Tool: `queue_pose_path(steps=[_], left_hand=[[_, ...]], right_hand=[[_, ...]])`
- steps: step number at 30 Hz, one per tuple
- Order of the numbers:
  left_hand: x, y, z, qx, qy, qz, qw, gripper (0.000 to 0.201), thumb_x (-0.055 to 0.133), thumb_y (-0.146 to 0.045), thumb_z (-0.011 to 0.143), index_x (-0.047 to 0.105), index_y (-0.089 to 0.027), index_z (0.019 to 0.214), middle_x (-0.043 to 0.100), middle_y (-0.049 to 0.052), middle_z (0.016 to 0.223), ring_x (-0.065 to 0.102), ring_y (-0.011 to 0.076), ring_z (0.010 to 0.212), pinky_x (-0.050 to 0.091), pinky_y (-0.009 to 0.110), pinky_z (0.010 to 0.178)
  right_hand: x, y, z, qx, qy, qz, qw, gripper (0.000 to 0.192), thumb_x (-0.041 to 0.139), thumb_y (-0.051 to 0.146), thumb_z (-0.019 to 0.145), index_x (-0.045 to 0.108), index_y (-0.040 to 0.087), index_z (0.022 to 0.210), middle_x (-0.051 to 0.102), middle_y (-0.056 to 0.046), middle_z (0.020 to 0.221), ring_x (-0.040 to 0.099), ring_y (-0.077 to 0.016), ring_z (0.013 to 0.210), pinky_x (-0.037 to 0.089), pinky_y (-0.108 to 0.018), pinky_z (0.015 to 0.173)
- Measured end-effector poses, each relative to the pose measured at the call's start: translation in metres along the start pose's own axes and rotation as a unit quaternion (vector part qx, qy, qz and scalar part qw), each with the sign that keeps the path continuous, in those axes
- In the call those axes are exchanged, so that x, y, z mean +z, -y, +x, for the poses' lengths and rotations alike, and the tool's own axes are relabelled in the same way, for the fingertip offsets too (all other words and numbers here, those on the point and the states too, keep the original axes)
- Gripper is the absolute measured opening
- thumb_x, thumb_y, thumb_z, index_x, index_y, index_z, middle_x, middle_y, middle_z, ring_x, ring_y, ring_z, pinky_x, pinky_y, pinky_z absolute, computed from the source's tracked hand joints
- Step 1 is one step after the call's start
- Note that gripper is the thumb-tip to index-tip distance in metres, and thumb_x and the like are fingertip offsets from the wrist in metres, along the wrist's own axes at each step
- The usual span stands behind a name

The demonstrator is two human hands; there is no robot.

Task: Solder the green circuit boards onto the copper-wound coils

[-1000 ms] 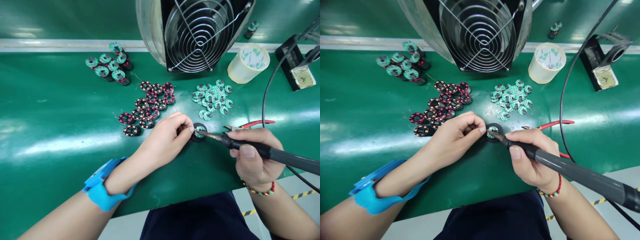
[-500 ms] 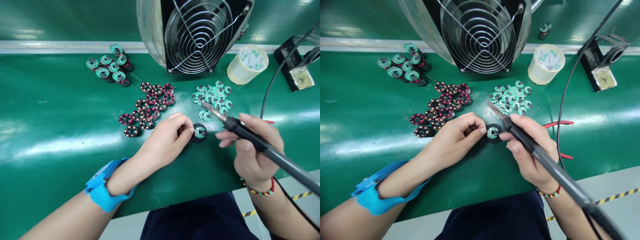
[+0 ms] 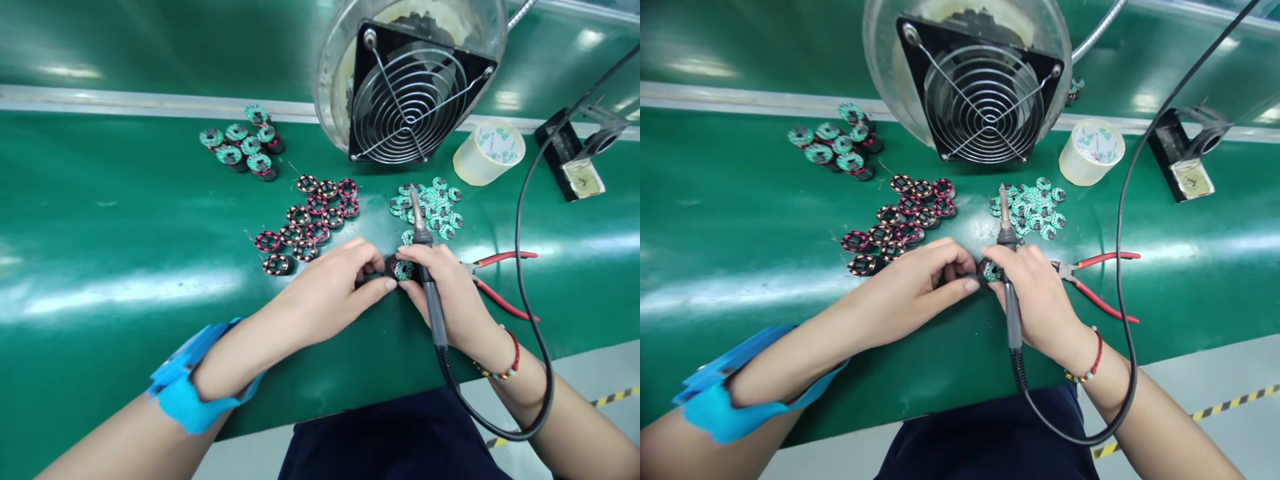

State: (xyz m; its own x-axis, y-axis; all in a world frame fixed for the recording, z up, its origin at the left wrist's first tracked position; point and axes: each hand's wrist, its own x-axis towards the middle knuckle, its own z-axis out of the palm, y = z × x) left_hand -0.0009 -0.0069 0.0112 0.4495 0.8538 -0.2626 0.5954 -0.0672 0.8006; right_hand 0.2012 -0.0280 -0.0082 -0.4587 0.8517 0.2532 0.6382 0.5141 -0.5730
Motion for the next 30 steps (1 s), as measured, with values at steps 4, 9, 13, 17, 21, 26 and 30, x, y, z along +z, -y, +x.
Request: queue_pose_path(steps=[4, 9, 13, 17, 21, 26, 30], left_hand=[[0.001, 0.003, 0.0, 0.025, 0.002, 0.02, 0.999, 0.007, 0.058, -0.023, 0.087, 0.06, -0.017, 0.084, 0.056, 0.0, 0.085, 0.052, 0.0149, 0.074, 0.039, 0.029, 0.066], [0.01, -0.001, 0.005, 0.033, -0.071, -0.061, 0.995, 0.011, 0.054, -0.014, 0.088, 0.06, -0.017, 0.079, 0.054, -0.002, 0.078, 0.049, 0.0104, 0.066, 0.038, 0.025, 0.061], [0.015, -0.002, 0.008, 0.042, -0.084, -0.107, 0.99, 0.009, 0.056, -0.014, 0.087, 0.061, -0.016, 0.079, 0.053, -0.003, 0.075, 0.047, 0.0091, 0.064, 0.036, 0.022, 0.057], [0.016, -0.003, 0.011, 0.054, -0.085, -0.123, 0.987, 0.013, 0.056, -0.015, 0.087, 0.059, -0.017, 0.074, 0.049, -0.004, 0.072, 0.046, 0.0089, 0.064, 0.036, 0.022, 0.058], [0.015, -0.004, 0.011, 0.032, -0.079, -0.117, 0.989, 0.011, 0.056, -0.016, 0.086, 0.062, -0.016, 0.076, 0.052, -0.003, 0.072, 0.047, 0.0094, 0.063, 0.037, 0.022, 0.058], [0.015, -0.004, 0.01, 0.021, -0.081, -0.106, 0.991, 0.014, 0.053, -0.018, 0.088, 0.062, -0.016, 0.078, 0.055, -0.002, 0.075, 0.052, 0.011, 0.069, 0.04, 0.023, 0.063], [0.014, -0.004, 0.009, 0.028, -0.089, -0.086, 0.992, 0.015, 0.051, -0.014, 0.086, 0.06, -0.016, 0.075, 0.055, -0.002, 0.075, 0.053, 0.0114, 0.069, 0.04, 0.024, 0.064]], right_hand=[[0.005, 0.0, 0.001, 0.005, -0.021, -0.032, 0.999, 0.033, 0.058, 0.024, 0.094, 0.052, 0.02, 0.126, 0.066, -0.01, 0.101, 0.056, -0.0262, 0.086, 0.052, -0.042, 0.075], [0.004, 0.0, -0.002, 0.014, -0.022, -0.017, 0.999, 0.046, 0.06, 0.029, 0.093, 0.046, 0.022, 0.136, 0.068, -0.011, 0.106, 0.059, -0.0277, 0.092, 0.053, -0.045, 0.079], [-0.004, 0.004, -0.002, -0.017, -0.04, 0.0, 0.999, 0.049, 0.06, 0.023, 0.092, 0.044, 0.026, 0.138, 0.067, -0.01, 0.12, 0.061, -0.0272, 0.101, 0.053, -0.045, 0.083], [-0.008, 0.006, -0.004, -0.095, -0.02, 0.004, 0.995, 0.051, 0.053, 0.013, 0.093, 0.042, 0.024, 0.141, 0.069, -0.007, 0.122, 0.055, -0.0241, 0.122, 0.048, -0.043, 0.097], [-0.007, 0.004, -0.006, -0.08, -0.039, -0.022, 0.996, 0.045, 0.053, 0.013, 0.093, 0.046, 0.022, 0.137, 0.073, -0.005, 0.114, 0.057, -0.0231, 0.119, 0.046, -0.04, 0.096], [-0.009, 0.005, -0.006, -0.054, -0.065, -0.011, 0.996, 0.042, 0.053, 0.011, 0.093, 0.048, 0.024, 0.133, 0.077, -0.001, 0.103, 0.062, -0.0217, 0.091, 0.047, -0.038, 0.079], [-0.012, 0.006, -0.006, -0.038, -0.094, 0.037, 0.994, 0.042, 0.053, 0.01, 0.093, 0.051, 0.025, 0.132, 0.078, 0.0, 0.096, 0.067, -0.0206, 0.087, 0.051, -0.039, 0.079]])
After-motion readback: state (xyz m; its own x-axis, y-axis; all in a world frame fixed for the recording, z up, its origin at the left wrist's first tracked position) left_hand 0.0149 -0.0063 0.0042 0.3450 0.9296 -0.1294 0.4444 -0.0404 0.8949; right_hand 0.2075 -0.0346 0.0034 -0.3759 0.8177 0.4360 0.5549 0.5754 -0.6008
